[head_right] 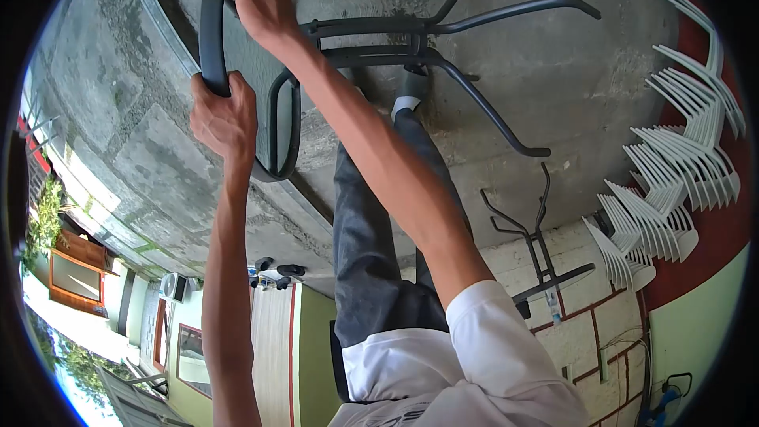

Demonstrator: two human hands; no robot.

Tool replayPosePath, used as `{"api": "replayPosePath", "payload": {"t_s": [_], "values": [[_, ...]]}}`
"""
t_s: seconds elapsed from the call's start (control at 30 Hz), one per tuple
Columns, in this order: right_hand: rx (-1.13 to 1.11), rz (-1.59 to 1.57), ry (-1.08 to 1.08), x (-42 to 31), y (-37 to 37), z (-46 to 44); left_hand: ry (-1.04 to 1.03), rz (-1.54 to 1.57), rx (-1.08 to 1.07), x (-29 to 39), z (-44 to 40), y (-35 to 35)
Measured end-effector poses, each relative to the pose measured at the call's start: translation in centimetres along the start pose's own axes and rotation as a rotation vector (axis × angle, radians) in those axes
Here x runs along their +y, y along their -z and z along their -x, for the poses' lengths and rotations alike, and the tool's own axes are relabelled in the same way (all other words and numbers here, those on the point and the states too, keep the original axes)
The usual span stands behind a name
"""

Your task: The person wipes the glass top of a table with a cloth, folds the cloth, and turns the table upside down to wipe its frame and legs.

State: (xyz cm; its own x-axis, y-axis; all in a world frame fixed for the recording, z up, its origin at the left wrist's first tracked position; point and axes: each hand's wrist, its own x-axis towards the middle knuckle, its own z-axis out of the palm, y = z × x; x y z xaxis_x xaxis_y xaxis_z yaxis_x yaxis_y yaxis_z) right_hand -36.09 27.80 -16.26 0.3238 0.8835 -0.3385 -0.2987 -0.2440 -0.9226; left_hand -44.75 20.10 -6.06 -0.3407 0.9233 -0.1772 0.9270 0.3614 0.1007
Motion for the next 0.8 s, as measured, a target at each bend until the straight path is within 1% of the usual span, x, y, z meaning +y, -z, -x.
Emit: {"api": "replayPosePath", "payload": {"t_s": [0.1, 0.17, 0.2, 0.27, 0.3, 0.4, 0.53, 0.57, 0.67, 0.77, 0.8], "values": [[0.323, 0.195, 0.102, 1.7, -2.0, 0.5, -0.039, 0.019, -0.026, -0.5, 0.0, -0.1], [0.359, -0.027, -0.125, -1.6, -1.6, 2.8, -0.044, 0.01, -0.034, -0.5, -0.1, -0.2], [0.393, -0.064, -0.13, -2.3, -1.9, 3.2, -0.05, 0.023, -0.042, -0.5, -0.1, -0.1], [0.237, 0.022, -0.022, 0.5, -2.4, 4.4, -0.067, 0.054, -0.058, -0.6, -0.3, 0.0], [0.15, 0.113, 0.174, 0.9, -2.7, 4.4, -0.073, 0.049, -0.061, -0.6, -0.4, -0.1], [-0.04, -0.004, 0.001, 1.8, -1.5, 5.2, -0.105, 0.04, -0.036, -0.7, -0.5, -0.4], [-0.099, 0.117, 0.21, 1.6, -0.7, 5.6, -0.146, -0.005, -0.027, -1.1, -0.5, -0.8], [-0.054, 0.09, 0.259, 1.5, -0.8, 5.6, -0.151, 0.009, -0.031, -1.3, -0.4, -0.8], [-0.023, 0.163, 0.17, 0.5, -0.8, 5.4, -0.137, 0.046, -0.068, -1.1, -0.5, -0.5], [-0.002, 0.222, 0.083, -0.1, -1.4, 5.7, -0.187, 0.08, -0.034, -2.1, -0.5, -1.2], [0.001, 0.217, 0.107, 0.2, -1.5, 5.7, -0.192, 0.079, -0.032, -2.0, -0.4, -1.1]]}}
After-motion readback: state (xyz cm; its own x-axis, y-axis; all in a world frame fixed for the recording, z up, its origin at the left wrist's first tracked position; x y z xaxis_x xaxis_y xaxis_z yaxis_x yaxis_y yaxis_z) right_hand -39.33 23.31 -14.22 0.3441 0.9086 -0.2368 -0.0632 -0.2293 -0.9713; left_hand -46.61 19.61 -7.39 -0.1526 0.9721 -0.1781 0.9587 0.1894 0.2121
